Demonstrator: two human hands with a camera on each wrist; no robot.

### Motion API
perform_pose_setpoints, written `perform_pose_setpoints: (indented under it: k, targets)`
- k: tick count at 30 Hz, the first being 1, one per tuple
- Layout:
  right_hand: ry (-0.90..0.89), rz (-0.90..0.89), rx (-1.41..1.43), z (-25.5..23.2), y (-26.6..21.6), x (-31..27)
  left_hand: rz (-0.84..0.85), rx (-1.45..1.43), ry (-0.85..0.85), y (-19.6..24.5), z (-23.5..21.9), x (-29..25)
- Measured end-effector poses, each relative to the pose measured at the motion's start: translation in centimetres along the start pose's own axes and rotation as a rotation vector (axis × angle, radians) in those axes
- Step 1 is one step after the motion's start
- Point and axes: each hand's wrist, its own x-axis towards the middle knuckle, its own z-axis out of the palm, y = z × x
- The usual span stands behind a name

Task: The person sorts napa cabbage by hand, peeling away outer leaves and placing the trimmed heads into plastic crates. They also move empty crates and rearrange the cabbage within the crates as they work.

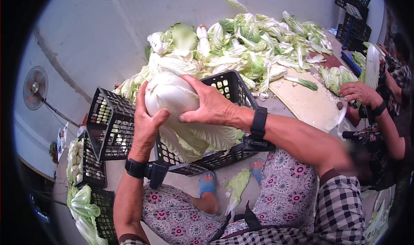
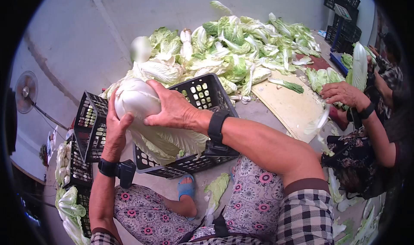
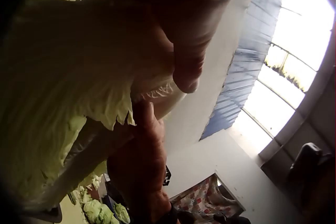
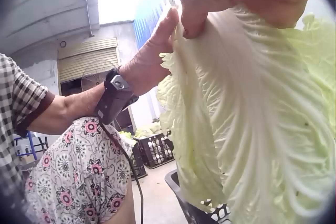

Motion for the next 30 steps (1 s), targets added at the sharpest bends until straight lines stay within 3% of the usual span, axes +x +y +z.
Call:
perform_pose_setpoints:
  k: [4, 7, 11, 15, 19, 22, 25, 30]
  targets:
    - [0.084, -0.003, 0.082, -1.3, -0.7, 0.1, 0.075, -0.038, 0.000, 0.1, 0.5, -0.6]
    - [0.126, -0.076, 0.122, -1.7, -0.9, 0.1, -0.230, 0.091, -0.192, -1.7, -1.5, -0.9]
    - [0.101, -0.151, 0.162, -1.8, -1.0, 0.3, -0.225, -0.033, -0.229, -1.7, -1.4, -0.8]
    - [0.086, -0.217, 0.031, -2.6, -1.1, 1.2, -0.155, -0.147, -0.068, -0.5, -0.5, -1.0]
    - [0.154, -0.316, -0.135, -3.2, -0.6, 1.9, -0.121, -0.157, -0.025, 0.5, -0.4, -0.9]
    - [0.145, -0.285, -0.052, -4.0, -0.6, 1.5, -0.099, -0.188, -0.020, 1.4, 0.0, -1.2]
    - [-0.124, -0.072, 0.340, -4.2, -0.2, 1.2, -0.103, -0.184, -0.050, 1.7, 0.1, -1.4]
    - [-0.294, 0.014, 0.516, -3.9, -0.2, 0.9, -0.138, -0.210, -0.057, 2.6, 1.0, -1.6]
